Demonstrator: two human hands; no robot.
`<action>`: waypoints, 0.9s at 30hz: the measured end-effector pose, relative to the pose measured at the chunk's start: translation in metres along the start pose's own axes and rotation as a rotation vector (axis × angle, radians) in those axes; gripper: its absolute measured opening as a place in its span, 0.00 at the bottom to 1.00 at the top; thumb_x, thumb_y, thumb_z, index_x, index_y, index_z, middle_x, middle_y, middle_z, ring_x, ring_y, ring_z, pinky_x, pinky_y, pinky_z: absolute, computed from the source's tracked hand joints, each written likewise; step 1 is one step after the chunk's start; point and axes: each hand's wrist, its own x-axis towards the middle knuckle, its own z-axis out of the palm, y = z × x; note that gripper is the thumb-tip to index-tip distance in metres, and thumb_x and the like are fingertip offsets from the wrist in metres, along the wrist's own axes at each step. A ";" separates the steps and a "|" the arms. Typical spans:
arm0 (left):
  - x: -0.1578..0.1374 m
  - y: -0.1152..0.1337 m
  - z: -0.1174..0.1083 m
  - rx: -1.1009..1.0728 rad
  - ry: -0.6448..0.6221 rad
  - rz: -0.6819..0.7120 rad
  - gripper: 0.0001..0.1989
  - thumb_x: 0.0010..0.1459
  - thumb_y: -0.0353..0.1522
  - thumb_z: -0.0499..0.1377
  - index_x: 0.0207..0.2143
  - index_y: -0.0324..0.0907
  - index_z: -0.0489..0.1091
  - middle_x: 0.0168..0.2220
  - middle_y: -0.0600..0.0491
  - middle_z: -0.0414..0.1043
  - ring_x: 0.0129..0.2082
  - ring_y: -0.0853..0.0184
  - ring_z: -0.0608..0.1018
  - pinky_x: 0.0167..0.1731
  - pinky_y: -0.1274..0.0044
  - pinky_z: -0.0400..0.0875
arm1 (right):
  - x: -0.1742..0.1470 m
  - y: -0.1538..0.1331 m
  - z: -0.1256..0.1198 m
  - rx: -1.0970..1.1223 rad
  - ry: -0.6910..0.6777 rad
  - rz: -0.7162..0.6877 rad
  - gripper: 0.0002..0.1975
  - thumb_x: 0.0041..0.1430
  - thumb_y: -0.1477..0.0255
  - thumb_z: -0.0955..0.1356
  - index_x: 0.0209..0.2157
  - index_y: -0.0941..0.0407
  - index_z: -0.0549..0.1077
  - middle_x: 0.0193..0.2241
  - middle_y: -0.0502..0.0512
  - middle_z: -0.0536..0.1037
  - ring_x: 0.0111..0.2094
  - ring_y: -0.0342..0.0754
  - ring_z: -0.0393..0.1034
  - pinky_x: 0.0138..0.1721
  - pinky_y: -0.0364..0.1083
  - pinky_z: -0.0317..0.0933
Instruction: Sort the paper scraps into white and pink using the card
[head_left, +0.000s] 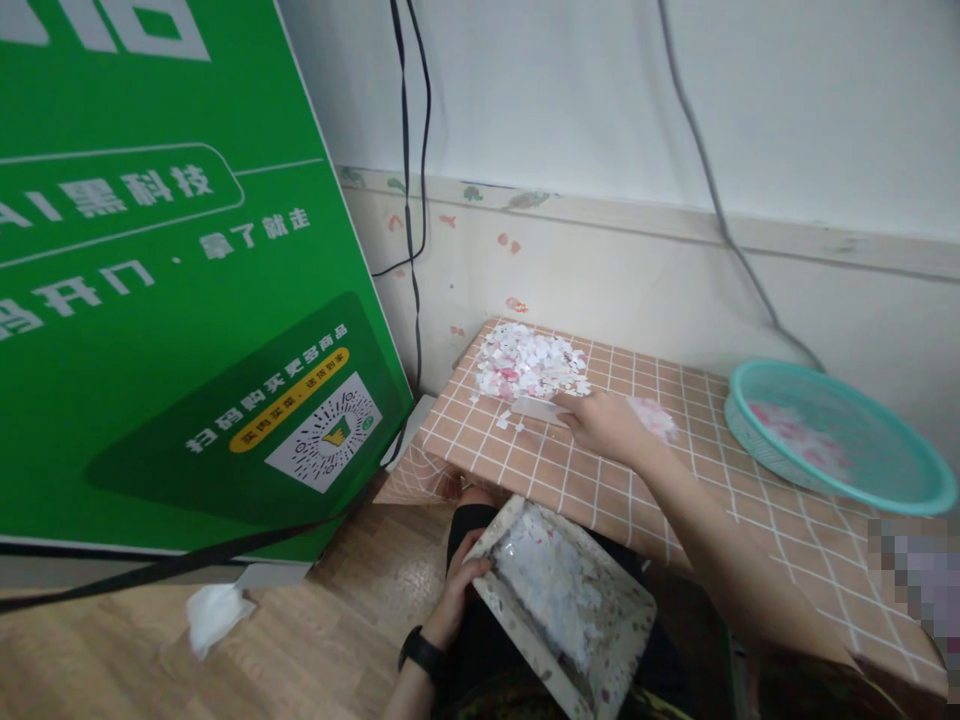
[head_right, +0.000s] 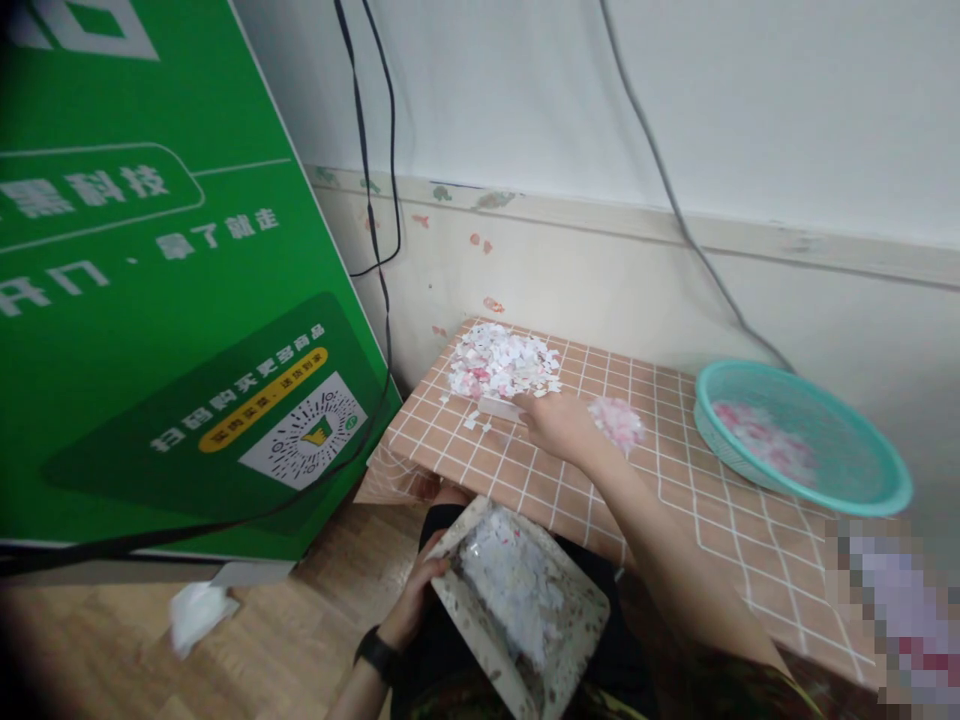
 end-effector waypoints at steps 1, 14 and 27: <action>0.001 0.000 0.000 -0.004 -0.003 -0.005 0.21 0.53 0.38 0.62 0.50 0.43 0.72 0.46 0.49 0.76 0.50 0.50 0.73 0.51 0.65 0.62 | 0.001 0.000 0.000 -0.002 -0.003 -0.001 0.16 0.65 0.71 0.62 0.50 0.52 0.76 0.36 0.60 0.81 0.36 0.53 0.74 0.33 0.47 0.57; 0.001 -0.002 -0.008 0.077 -0.013 0.010 0.21 0.55 0.36 0.59 0.52 0.42 0.71 0.46 0.49 0.75 0.49 0.52 0.72 0.50 0.66 0.62 | 0.007 -0.001 0.004 0.009 -0.030 -0.031 0.18 0.65 0.71 0.61 0.53 0.52 0.75 0.35 0.61 0.81 0.34 0.51 0.73 0.31 0.46 0.54; 0.003 -0.005 -0.009 0.056 0.003 0.017 0.22 0.54 0.36 0.59 0.52 0.43 0.71 0.46 0.50 0.76 0.47 0.53 0.74 0.48 0.68 0.64 | 0.026 -0.002 -0.012 -0.052 -0.087 -0.109 0.16 0.64 0.73 0.61 0.49 0.54 0.76 0.34 0.60 0.81 0.32 0.50 0.71 0.31 0.47 0.49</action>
